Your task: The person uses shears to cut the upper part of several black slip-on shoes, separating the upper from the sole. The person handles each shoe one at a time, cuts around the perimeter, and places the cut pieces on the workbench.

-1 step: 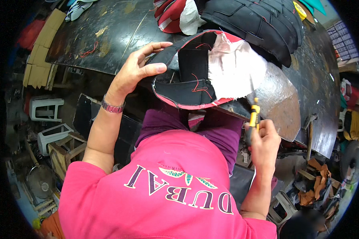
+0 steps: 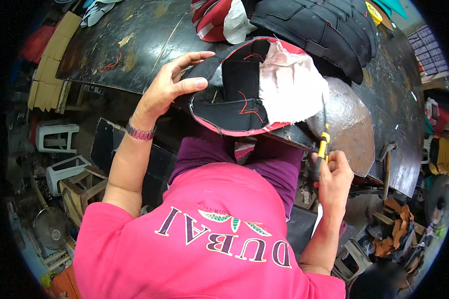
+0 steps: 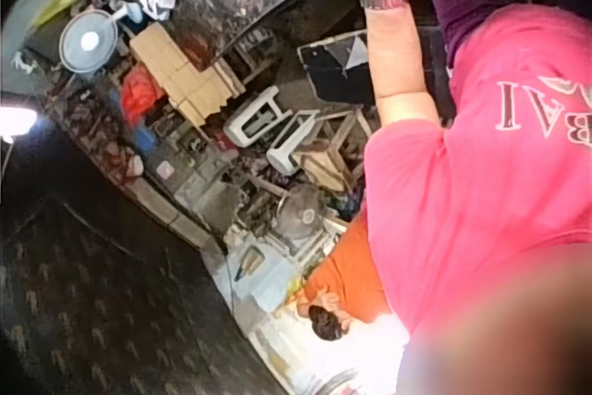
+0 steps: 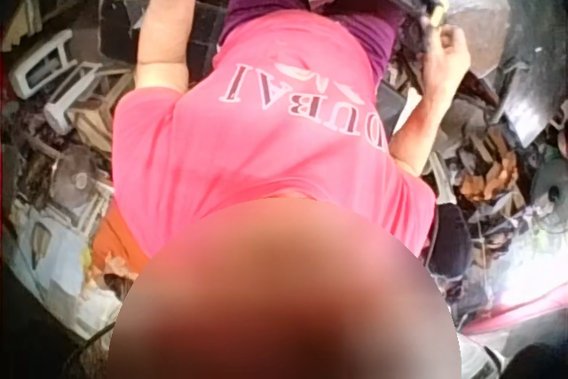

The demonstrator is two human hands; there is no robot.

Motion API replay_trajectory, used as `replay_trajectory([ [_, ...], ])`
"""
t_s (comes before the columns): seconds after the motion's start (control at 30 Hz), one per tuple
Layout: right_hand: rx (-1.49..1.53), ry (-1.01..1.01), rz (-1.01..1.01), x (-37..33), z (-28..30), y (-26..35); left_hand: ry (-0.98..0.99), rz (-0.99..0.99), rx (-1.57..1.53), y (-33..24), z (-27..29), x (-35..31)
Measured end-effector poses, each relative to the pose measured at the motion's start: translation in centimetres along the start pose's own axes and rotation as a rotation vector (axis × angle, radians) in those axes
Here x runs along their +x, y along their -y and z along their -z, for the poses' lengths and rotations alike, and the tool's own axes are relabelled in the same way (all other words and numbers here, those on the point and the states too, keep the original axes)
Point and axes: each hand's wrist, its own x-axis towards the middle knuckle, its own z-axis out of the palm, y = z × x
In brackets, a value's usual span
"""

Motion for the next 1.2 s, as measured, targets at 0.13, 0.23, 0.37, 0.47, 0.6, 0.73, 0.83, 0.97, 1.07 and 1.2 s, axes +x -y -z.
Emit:
replay_trajectory([
  [0.13,0.034,-0.03,0.048,-0.3,2.1,-1.3,-0.012,0.03,0.131,0.5,0.3,1.2],
  [0.23,0.114,-0.138,0.38,0.0,1.9,-0.5,-0.063,-0.122,0.413,0.5,-0.1,1.5],
  [0.37,-0.641,-0.201,0.923,1.7,2.8,2.8,-0.035,-0.283,0.533,-0.5,-0.2,1.2],
  [0.47,-0.887,-0.12,1.022,4.8,1.9,4.8,0.034,-0.349,0.579,-1.2,0.6,1.4],
  [0.6,-0.825,0.002,1.083,7.3,1.5,5.6,0.054,-0.384,0.657,-0.9,0.6,1.7],
  [0.73,-0.768,0.106,1.007,8.5,2.3,5.6,0.011,-0.455,0.747,0.2,-0.2,1.3],
  [0.83,-0.743,0.162,1.063,9.0,2.5,5.7,-0.01,-0.446,0.768,0.6,-0.2,1.3],
  [0.97,-0.735,0.211,1.063,9.2,1.6,5.9,0.001,-0.418,0.74,0.7,0.1,1.6],
  [1.07,-0.743,0.216,1.074,9.2,1.2,6.2,0.0,-0.415,0.744,0.8,0.2,1.6],
  [1.2,-0.716,0.29,1.011,9.4,1.0,6.9,-0.011,-0.434,0.73,1.0,0.1,1.5],
])
